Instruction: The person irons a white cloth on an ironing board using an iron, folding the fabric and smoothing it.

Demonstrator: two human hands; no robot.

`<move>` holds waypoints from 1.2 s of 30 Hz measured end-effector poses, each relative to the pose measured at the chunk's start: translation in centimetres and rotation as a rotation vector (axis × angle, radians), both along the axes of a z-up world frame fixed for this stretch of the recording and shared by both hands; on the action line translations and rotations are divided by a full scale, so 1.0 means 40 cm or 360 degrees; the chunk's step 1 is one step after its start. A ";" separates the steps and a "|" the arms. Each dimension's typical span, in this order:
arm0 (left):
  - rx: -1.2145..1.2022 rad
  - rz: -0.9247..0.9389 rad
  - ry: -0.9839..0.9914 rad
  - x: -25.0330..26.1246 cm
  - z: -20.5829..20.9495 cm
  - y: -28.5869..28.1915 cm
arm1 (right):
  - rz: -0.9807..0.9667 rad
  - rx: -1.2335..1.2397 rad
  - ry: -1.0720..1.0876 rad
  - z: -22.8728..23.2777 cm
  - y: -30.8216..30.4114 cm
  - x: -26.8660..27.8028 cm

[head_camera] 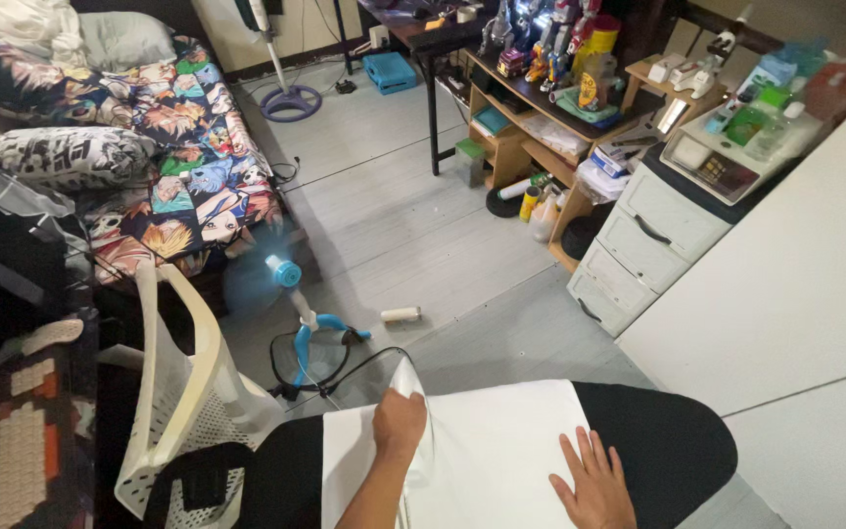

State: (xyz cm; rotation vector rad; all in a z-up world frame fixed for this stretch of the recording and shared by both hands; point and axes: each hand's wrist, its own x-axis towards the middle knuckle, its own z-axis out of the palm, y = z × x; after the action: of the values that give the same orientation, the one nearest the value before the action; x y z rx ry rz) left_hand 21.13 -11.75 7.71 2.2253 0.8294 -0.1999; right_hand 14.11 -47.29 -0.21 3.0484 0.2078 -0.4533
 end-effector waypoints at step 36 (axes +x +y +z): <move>-0.0005 -0.0020 -0.0049 -0.153 0.067 -0.324 | 0.0343 0.0259 0.0104 0.193 -0.050 -0.051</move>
State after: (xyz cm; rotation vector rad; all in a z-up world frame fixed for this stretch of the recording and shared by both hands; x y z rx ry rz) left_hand 15.03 -24.73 10.38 2.2257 0.7981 -0.1728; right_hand 12.08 -49.28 7.52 3.1192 0.5972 -0.5457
